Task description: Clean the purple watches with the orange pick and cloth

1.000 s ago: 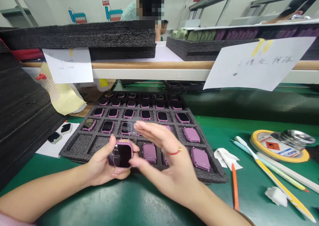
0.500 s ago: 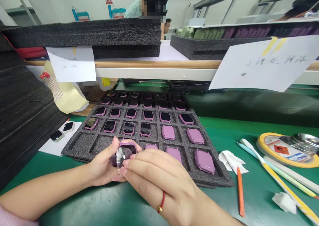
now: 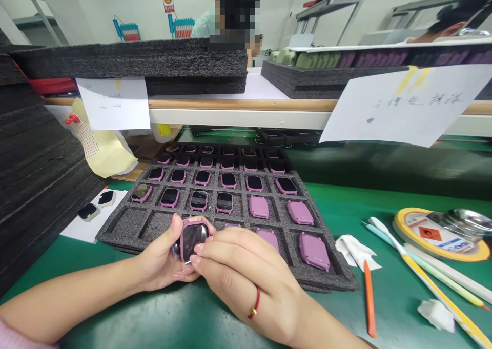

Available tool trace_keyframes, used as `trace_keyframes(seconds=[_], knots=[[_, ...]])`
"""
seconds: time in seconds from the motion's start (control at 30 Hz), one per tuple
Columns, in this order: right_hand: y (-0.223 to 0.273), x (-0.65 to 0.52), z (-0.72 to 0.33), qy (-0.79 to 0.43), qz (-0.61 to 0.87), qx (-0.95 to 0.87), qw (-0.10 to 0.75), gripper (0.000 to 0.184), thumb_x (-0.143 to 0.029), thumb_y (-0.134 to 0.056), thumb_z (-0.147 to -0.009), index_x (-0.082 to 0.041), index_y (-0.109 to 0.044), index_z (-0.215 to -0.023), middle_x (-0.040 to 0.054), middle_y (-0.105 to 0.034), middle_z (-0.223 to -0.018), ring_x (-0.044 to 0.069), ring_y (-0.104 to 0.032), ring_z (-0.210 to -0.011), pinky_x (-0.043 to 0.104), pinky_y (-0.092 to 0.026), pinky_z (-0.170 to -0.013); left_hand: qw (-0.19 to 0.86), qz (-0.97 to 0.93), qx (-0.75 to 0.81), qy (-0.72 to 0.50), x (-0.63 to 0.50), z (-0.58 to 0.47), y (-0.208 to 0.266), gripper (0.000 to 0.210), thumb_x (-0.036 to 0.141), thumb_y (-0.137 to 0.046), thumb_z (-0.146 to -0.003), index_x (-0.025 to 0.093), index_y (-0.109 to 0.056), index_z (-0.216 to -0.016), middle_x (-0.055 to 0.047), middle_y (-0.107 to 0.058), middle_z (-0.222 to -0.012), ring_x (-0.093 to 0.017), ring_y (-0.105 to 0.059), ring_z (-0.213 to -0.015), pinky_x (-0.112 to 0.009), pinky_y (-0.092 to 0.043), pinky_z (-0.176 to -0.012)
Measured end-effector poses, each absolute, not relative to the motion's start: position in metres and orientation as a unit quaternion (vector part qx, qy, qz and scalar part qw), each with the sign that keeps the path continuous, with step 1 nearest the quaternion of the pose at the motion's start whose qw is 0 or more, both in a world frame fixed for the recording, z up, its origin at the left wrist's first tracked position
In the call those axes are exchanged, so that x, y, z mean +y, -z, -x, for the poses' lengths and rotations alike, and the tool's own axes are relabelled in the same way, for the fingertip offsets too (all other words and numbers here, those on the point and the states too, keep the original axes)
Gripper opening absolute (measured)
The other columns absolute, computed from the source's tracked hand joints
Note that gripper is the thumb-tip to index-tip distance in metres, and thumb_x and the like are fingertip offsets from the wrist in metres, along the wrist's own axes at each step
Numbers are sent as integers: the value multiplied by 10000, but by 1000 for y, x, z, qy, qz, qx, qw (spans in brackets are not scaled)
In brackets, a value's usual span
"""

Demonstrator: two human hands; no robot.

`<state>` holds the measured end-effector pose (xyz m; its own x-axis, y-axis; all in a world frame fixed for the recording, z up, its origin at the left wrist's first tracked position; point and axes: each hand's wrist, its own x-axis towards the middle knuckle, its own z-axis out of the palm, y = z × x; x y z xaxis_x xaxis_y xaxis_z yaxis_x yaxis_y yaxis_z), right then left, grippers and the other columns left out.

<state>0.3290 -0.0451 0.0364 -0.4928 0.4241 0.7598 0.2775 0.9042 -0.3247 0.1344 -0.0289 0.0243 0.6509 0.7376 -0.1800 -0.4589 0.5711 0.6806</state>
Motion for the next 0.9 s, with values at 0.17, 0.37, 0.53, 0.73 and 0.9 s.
trace_keyframes(seconds=[0.17, 0.37, 0.53, 0.73, 0.9], knots=[[-39, -45, -326, -33, 201, -863, 462, 436, -25, -667, -862, -262, -676, -1227, 29, -804, -1015, 205, -762, -936, 345, -659, -828, 851, -317, 237, -346, -29, -134, -24, 613, 733, -775, -671, 175, -669, -904, 45, -540, -587, -49, -365, -397, -174, -219, -372], [-37, -47, -315, -79, 284, -850, 436, 602, -308, -778, -869, -244, -536, -1417, 36, -700, -888, 197, -673, -772, 346, -609, -694, 816, -376, 238, -368, -33, -139, -22, 573, 698, -787, -687, 180, -585, -826, 68, -499, -517, -43, -318, -374, -164, -183, -335], [-34, -45, -314, -182, 289, -824, 452, 613, -259, -845, -801, -266, -555, -1342, 35, -684, -998, 187, -651, -865, 307, -595, -744, 815, -361, 240, -385, -33, -141, -21, 527, 654, -787, -730, 185, -555, -785, 75, -497, -542, -29, -300, -400, -144, -205, -359], [-38, -41, -319, -152, 281, -836, 447, 609, -259, -857, -789, -262, -559, -1320, 62, -734, -1137, 221, -685, -968, 379, -568, -861, 824, -348, 271, -356, -29, -136, -24, 574, 698, -755, -727, 150, -651, -864, -27, -699, -721, -21, -358, -356, -167, -174, -317], [-34, -40, -317, -152, 277, -836, 449, 562, -241, -817, -829, -255, -553, -1325, 63, -731, -1172, 209, -688, -998, 358, -570, -857, 824, -337, 279, -360, -29, -136, -24, 563, 665, -808, -690, 146, -648, -840, -18, -692, -716, -12, -356, -366, -161, -223, -340]])
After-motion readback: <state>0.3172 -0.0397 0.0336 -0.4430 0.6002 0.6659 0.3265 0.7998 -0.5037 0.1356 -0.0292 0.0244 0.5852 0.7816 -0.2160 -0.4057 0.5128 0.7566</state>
